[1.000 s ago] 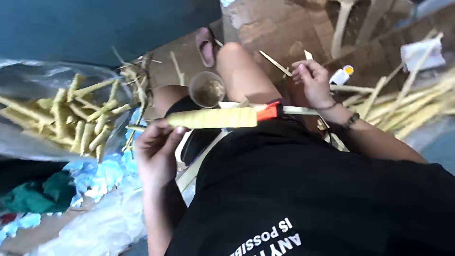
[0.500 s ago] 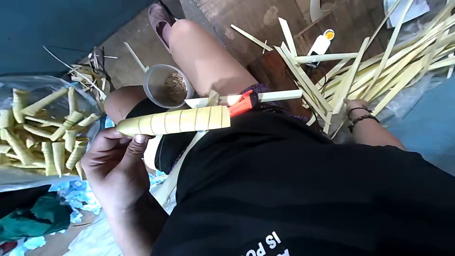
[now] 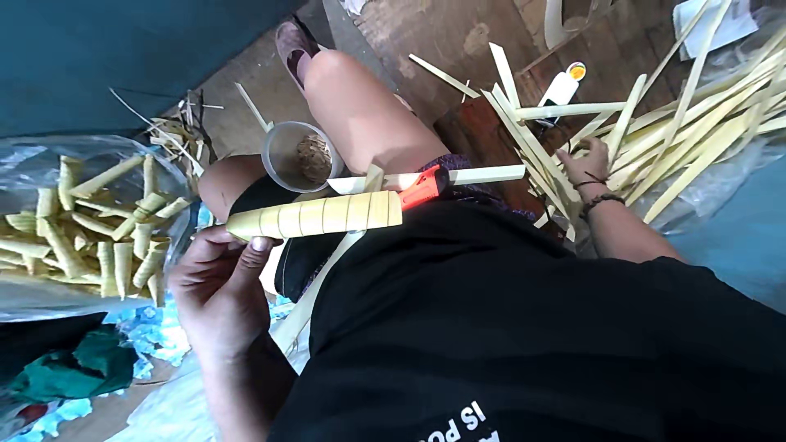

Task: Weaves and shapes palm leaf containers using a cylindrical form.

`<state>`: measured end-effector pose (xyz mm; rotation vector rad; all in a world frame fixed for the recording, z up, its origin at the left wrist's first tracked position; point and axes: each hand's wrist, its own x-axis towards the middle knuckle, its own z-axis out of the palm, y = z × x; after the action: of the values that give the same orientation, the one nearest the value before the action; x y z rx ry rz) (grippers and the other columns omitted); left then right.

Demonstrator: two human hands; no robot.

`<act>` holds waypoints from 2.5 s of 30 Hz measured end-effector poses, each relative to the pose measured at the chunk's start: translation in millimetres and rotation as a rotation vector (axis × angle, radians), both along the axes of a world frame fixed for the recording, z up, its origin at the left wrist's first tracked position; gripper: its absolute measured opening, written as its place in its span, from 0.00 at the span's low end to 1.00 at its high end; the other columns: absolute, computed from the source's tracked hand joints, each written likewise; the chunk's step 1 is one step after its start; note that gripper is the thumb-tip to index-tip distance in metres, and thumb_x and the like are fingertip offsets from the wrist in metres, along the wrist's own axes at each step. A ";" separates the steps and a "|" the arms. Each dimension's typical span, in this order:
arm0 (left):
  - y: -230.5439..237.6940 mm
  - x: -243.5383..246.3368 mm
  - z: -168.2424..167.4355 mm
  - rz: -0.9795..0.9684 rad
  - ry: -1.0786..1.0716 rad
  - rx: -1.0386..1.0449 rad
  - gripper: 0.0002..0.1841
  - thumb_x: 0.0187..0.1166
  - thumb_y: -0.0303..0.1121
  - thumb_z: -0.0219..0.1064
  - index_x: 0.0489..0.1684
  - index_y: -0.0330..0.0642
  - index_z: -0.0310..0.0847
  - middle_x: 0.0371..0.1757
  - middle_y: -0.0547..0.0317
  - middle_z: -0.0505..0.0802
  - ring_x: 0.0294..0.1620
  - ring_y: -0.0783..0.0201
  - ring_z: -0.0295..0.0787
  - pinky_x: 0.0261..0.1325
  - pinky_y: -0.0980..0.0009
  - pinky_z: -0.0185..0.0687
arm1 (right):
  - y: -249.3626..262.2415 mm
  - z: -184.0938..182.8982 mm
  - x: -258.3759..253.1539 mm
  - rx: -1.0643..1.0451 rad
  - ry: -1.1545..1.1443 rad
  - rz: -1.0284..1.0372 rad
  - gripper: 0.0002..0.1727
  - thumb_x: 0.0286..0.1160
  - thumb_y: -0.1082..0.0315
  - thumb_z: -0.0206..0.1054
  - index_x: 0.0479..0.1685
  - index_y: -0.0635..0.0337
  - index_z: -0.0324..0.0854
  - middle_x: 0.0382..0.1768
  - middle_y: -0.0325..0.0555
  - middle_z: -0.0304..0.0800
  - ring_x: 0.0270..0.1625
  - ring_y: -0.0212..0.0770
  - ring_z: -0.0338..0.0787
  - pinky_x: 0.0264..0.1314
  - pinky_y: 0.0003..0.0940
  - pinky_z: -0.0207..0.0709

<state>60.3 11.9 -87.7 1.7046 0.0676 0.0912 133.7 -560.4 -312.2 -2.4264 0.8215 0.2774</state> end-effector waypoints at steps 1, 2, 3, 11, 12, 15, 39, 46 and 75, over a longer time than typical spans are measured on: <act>-1.0 0.5 0.3 0.000 0.003 -0.001 0.10 0.80 0.30 0.69 0.50 0.60 0.86 0.47 0.80 0.94 0.49 0.77 0.91 0.61 0.73 0.87 | 9.5 -8.7 11.4 0.005 0.015 0.090 0.46 0.67 0.51 0.81 0.82 0.69 0.67 0.80 0.78 0.66 0.81 0.76 0.68 0.81 0.71 0.62; -1.8 0.6 0.7 -0.001 0.005 0.001 0.10 0.81 0.29 0.68 0.51 0.60 0.86 0.47 0.80 0.94 0.49 0.77 0.91 0.61 0.73 0.87 | 19.2 -19.1 21.4 -0.007 0.055 0.158 0.51 0.62 0.52 0.84 0.85 0.67 0.64 0.80 0.79 0.64 0.82 0.77 0.66 0.81 0.73 0.61; -2.9 0.4 1.5 0.000 0.007 0.002 0.10 0.81 0.29 0.68 0.51 0.59 0.86 0.47 0.80 0.94 0.49 0.77 0.91 0.61 0.73 0.87 | 28.3 -29.3 29.0 -0.031 0.134 0.200 0.56 0.59 0.54 0.86 0.90 0.65 0.58 0.81 0.80 0.64 0.82 0.78 0.65 0.80 0.75 0.60; 9.2 -7.0 0.9 0.031 0.013 0.040 0.09 0.80 0.31 0.69 0.51 0.60 0.85 0.48 0.80 0.94 0.49 0.77 0.91 0.60 0.74 0.87 | 34.5 -29.1 32.6 -0.110 0.241 0.149 0.24 0.79 0.74 0.62 0.75 0.69 0.75 0.74 0.76 0.74 0.79 0.73 0.73 0.79 0.69 0.66; 9.5 -6.7 -1.5 0.036 0.018 0.034 0.09 0.80 0.31 0.69 0.51 0.60 0.85 0.47 0.80 0.93 0.48 0.77 0.90 0.59 0.74 0.87 | 22.3 -26.1 26.0 -0.116 0.160 0.103 0.24 0.79 0.75 0.61 0.76 0.70 0.74 0.75 0.76 0.73 0.80 0.72 0.72 0.81 0.66 0.65; 7.4 -3.5 -7.8 0.040 0.034 0.016 0.10 0.79 0.29 0.69 0.50 0.59 0.85 0.47 0.79 0.94 0.48 0.76 0.91 0.59 0.73 0.87 | -11.8 -15.1 5.6 -0.119 0.018 -0.184 0.25 0.84 0.71 0.55 0.79 0.67 0.72 0.75 0.70 0.77 0.80 0.64 0.76 0.83 0.56 0.67; 8.1 3.1 -11.5 0.033 0.045 0.029 0.11 0.79 0.28 0.68 0.50 0.61 0.84 0.44 0.80 0.94 0.45 0.77 0.91 0.54 0.76 0.87 | -117.7 -7.8 -102.8 -0.288 0.494 -0.798 0.33 0.85 0.55 0.58 0.78 0.77 0.68 0.79 0.67 0.72 0.85 0.54 0.71 0.85 0.46 0.64; 9.2 -3.4 -6.9 0.036 -0.016 0.037 0.10 0.80 0.30 0.69 0.52 0.61 0.84 0.46 0.81 0.93 0.48 0.76 0.90 0.58 0.75 0.87 | -118.3 6.1 -108.0 -0.121 0.604 -0.485 0.31 0.90 0.60 0.57 0.83 0.76 0.64 0.84 0.73 0.64 0.88 0.64 0.64 0.88 0.59 0.57; 9.2 -11.2 -13.8 0.041 0.003 0.026 0.11 0.79 0.28 0.67 0.49 0.60 0.85 0.44 0.81 0.93 0.46 0.77 0.90 0.56 0.74 0.87 | -118.2 87.8 12.6 0.102 -0.740 -0.993 0.21 0.96 0.61 0.47 0.75 0.67 0.68 0.50 0.50 0.85 0.39 0.36 0.90 0.43 0.29 0.86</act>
<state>49.1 21.1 -101.5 1.7297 0.1040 0.1206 146.3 -678.5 -224.4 -1.5398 1.4210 -0.8623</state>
